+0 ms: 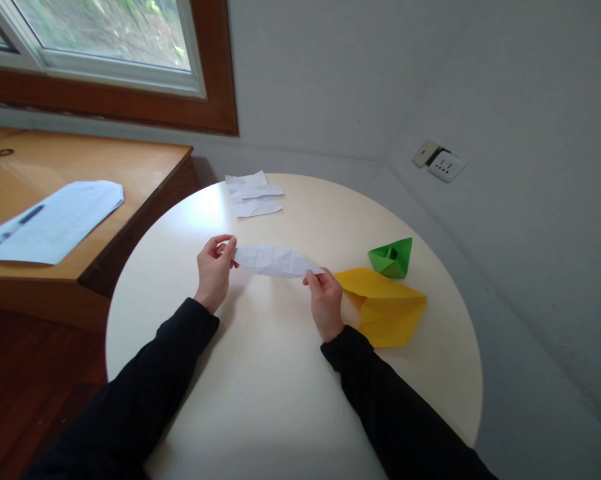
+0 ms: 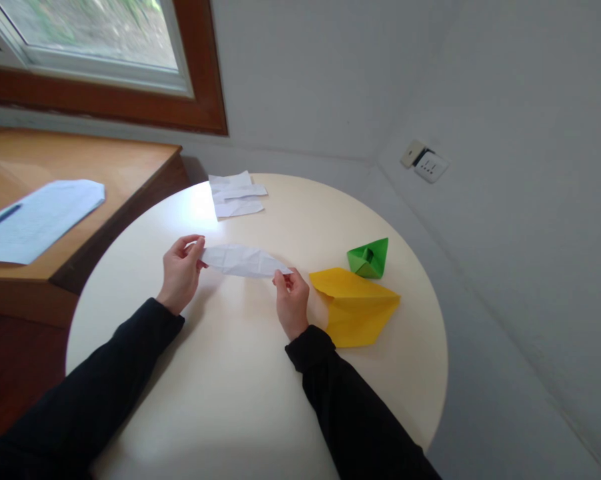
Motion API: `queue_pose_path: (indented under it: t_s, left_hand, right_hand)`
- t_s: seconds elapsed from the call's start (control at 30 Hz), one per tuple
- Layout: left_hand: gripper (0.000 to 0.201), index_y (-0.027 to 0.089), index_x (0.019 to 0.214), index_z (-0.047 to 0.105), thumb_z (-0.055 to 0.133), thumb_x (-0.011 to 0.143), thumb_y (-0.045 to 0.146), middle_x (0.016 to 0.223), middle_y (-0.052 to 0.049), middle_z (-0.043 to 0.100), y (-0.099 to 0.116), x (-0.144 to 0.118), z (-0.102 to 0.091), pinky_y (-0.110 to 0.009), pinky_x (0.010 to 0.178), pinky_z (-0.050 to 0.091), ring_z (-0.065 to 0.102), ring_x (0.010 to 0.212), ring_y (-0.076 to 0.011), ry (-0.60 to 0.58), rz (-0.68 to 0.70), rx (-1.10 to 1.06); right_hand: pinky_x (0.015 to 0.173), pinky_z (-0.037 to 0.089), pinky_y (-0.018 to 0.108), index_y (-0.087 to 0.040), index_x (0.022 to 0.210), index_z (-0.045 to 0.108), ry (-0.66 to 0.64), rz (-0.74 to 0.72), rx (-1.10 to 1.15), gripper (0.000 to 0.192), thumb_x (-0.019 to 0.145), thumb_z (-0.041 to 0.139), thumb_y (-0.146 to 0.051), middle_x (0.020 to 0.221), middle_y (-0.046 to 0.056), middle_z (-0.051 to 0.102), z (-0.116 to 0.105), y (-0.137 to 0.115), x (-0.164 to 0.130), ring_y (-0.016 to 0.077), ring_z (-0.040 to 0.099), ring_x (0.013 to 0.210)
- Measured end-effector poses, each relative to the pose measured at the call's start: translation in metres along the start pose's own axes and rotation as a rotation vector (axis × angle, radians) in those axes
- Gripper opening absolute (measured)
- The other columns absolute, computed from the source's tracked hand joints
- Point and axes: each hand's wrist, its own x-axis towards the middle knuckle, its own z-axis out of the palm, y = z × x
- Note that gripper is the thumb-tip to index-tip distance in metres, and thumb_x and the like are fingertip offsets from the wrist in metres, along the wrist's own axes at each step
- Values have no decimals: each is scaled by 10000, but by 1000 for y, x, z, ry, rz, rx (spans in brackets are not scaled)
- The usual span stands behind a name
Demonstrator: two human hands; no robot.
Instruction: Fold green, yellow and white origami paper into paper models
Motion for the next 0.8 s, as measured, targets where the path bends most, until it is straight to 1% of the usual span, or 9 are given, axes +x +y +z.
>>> queue_pose_path:
  t_s: [0.1,0.2,0.33,0.4,0.47,0.53,0.6,0.7,0.8]
  left_hand:
    - [130,150,747,574,632,678,245,491,70,447,1,1,0,-184,411,350,410,415,-56,19,-95,-81]
    - [121,145,749,567,613,668,223,483,78,417,2,0,0,-182,430,375,405,409,-53,2,-204,-146]
    - [126,148,764,551,599,689,237,470,81,388,-1,0,0,-181,445,408,407,400,-58,-6,-328,-171]
    - [109,149,772,542,580,720,238,490,71,398,-2,0,0,-175,442,415,407,396,-54,0,-398,-191]
    - [109,149,793,528,549,766,253,537,48,439,-2,0,0,-186,466,450,435,407,-57,-11,-496,-231]
    - [151,154,843,505,510,813,301,610,12,489,-1,0,1,-239,540,511,511,461,-84,-42,-587,-282]
    - [219,162,933,469,477,844,361,702,-30,529,1,-2,1,-327,636,549,602,575,-145,-77,-630,-330]
    - [365,179,1098,387,492,840,415,860,-89,550,4,-4,2,-416,733,545,655,776,-233,-110,-637,-390]
    - [495,216,1196,301,532,818,437,989,-121,546,5,-5,2,-439,771,533,647,877,-256,-145,-627,-460]
  right_hand:
    - [622,412,260,-187,610,511,24,-6,1,244,762,539,-376,592,-26,541,0,1,1,130,517,609]
    - [627,423,270,-185,619,524,84,-24,-2,239,763,539,-375,596,-19,556,1,0,1,135,529,612]
    - [661,450,288,-179,629,561,115,-74,-25,250,789,528,-369,603,-4,595,1,-1,-2,142,560,623]
    - [708,472,310,-174,700,605,97,-99,-20,233,808,525,-364,662,18,650,1,-1,-4,157,600,677]
    - [769,484,338,-176,821,636,72,-139,9,201,819,530,-347,766,42,695,1,0,-6,176,635,769]
    - [817,487,352,-185,911,641,39,-184,36,189,821,542,-319,856,54,708,1,2,-7,187,647,846]
    - [833,492,350,-196,934,649,6,-216,35,178,818,553,-290,908,57,707,1,3,-8,190,650,880]
    - [840,500,350,-209,945,663,-50,-247,-20,178,809,556,-249,949,56,705,0,4,-9,194,647,906]
    - [854,500,362,-225,946,675,-97,-287,-81,202,792,547,-202,959,45,708,0,3,-10,198,647,914]
